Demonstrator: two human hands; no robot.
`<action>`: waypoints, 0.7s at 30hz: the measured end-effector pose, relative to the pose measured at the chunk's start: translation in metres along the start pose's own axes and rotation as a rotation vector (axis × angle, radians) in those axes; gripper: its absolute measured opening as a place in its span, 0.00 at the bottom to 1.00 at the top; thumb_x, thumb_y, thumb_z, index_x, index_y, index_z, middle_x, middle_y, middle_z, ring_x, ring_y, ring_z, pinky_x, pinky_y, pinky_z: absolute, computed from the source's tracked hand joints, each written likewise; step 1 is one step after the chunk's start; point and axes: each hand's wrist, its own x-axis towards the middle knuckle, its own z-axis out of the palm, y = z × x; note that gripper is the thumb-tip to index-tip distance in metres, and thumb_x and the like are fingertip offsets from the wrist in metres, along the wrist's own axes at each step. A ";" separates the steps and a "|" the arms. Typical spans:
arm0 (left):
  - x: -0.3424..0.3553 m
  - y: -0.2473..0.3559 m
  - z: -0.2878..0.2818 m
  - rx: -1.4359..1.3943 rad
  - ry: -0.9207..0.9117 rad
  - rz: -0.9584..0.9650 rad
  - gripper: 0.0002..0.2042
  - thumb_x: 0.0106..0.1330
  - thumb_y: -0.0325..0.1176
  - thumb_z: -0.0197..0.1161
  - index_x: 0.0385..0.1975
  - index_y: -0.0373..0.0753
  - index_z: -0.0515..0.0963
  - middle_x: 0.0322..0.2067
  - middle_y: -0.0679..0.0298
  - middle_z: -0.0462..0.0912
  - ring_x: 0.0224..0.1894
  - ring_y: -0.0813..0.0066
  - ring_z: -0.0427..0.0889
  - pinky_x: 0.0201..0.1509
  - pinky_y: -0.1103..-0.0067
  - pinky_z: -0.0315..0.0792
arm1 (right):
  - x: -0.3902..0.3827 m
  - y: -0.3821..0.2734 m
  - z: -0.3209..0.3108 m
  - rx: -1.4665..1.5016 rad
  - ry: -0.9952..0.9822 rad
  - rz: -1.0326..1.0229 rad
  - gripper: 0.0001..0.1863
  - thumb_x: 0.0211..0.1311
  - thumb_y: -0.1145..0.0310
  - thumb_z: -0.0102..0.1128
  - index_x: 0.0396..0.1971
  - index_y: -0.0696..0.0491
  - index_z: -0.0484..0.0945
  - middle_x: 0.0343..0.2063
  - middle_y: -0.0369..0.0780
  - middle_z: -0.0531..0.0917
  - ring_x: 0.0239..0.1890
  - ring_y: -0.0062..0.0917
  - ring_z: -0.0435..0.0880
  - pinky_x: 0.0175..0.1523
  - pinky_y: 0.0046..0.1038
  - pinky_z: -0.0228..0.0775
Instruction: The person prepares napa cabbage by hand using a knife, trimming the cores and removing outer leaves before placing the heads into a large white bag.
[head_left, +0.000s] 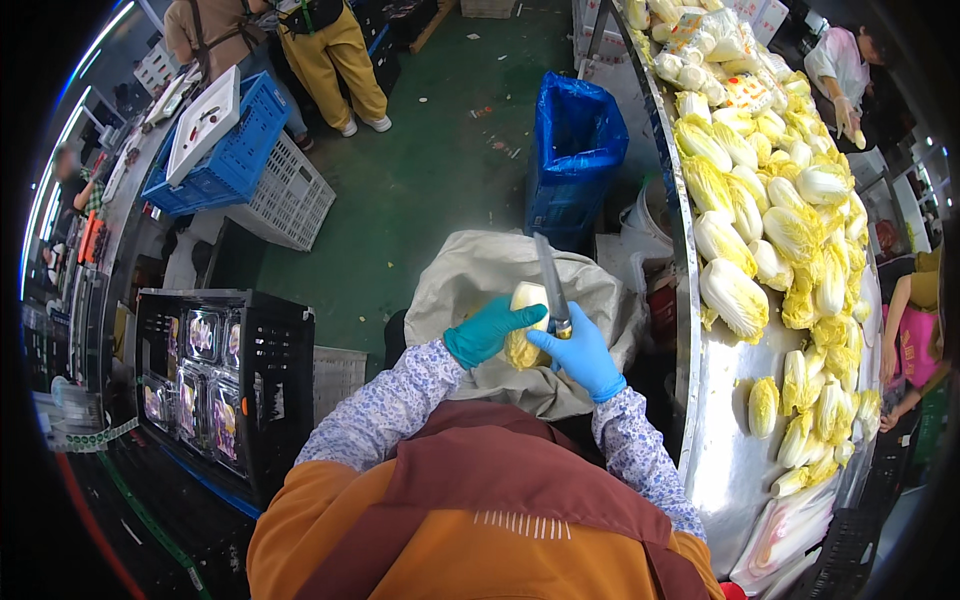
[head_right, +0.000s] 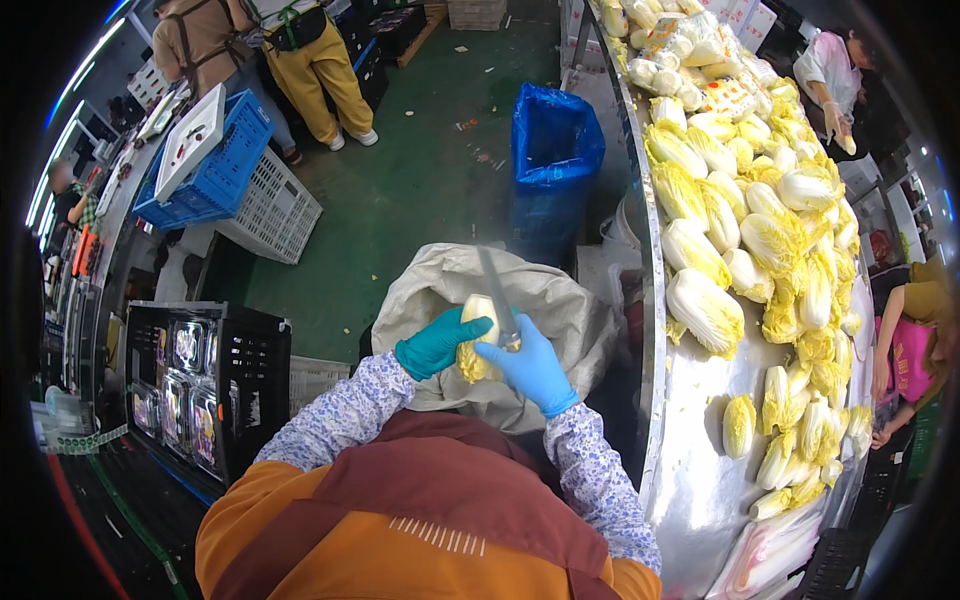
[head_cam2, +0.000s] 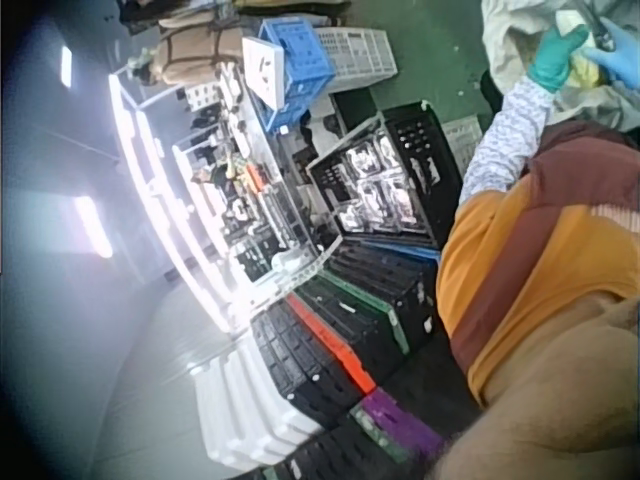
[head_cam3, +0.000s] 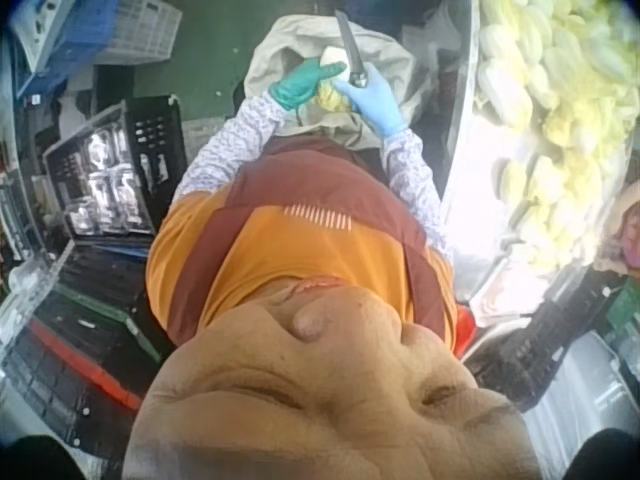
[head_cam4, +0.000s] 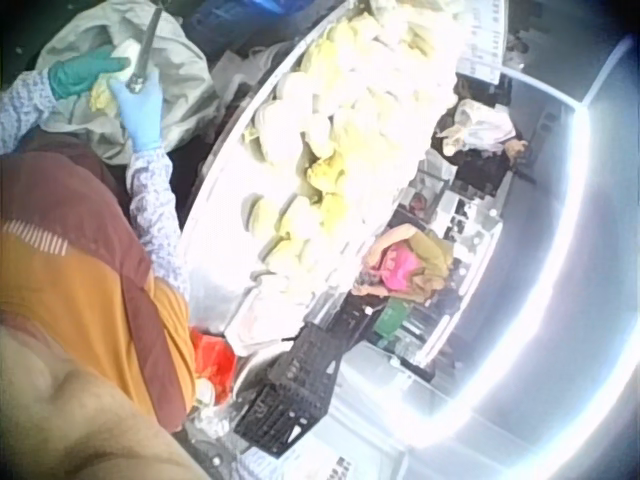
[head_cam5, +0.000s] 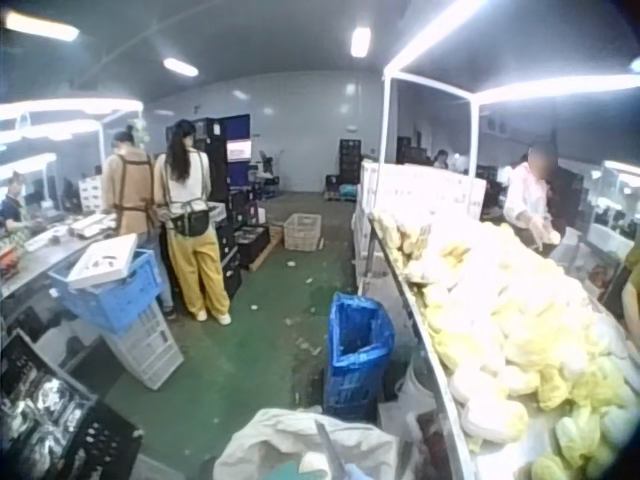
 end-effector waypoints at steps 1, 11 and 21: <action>0.000 0.003 0.001 0.067 0.010 -0.024 0.22 0.64 0.39 0.63 0.54 0.35 0.70 0.48 0.62 0.77 0.50 0.73 0.77 0.54 0.76 0.72 | -0.002 -0.003 -0.001 -0.079 -0.023 0.000 0.29 0.53 0.61 0.69 0.52 0.57 0.69 0.35 0.37 0.79 0.33 0.17 0.78 0.37 0.21 0.73; -0.043 0.034 -0.023 -0.332 -0.373 -0.071 0.26 0.60 0.35 0.62 0.56 0.28 0.66 0.47 0.50 0.77 0.47 0.60 0.80 0.49 0.65 0.77 | -0.014 0.001 -0.031 -0.036 0.029 0.165 0.26 0.53 0.63 0.67 0.50 0.59 0.71 0.32 0.39 0.81 0.28 0.20 0.80 0.33 0.24 0.74; -0.032 0.035 0.051 0.303 0.067 0.444 0.16 0.55 0.27 0.68 0.44 0.37 0.75 0.39 0.63 0.80 0.40 0.73 0.81 0.48 0.77 0.75 | -0.044 -0.051 -0.023 0.172 0.308 0.101 0.13 0.58 0.63 0.63 0.39 0.55 0.80 0.29 0.35 0.84 0.29 0.16 0.81 0.33 0.20 0.74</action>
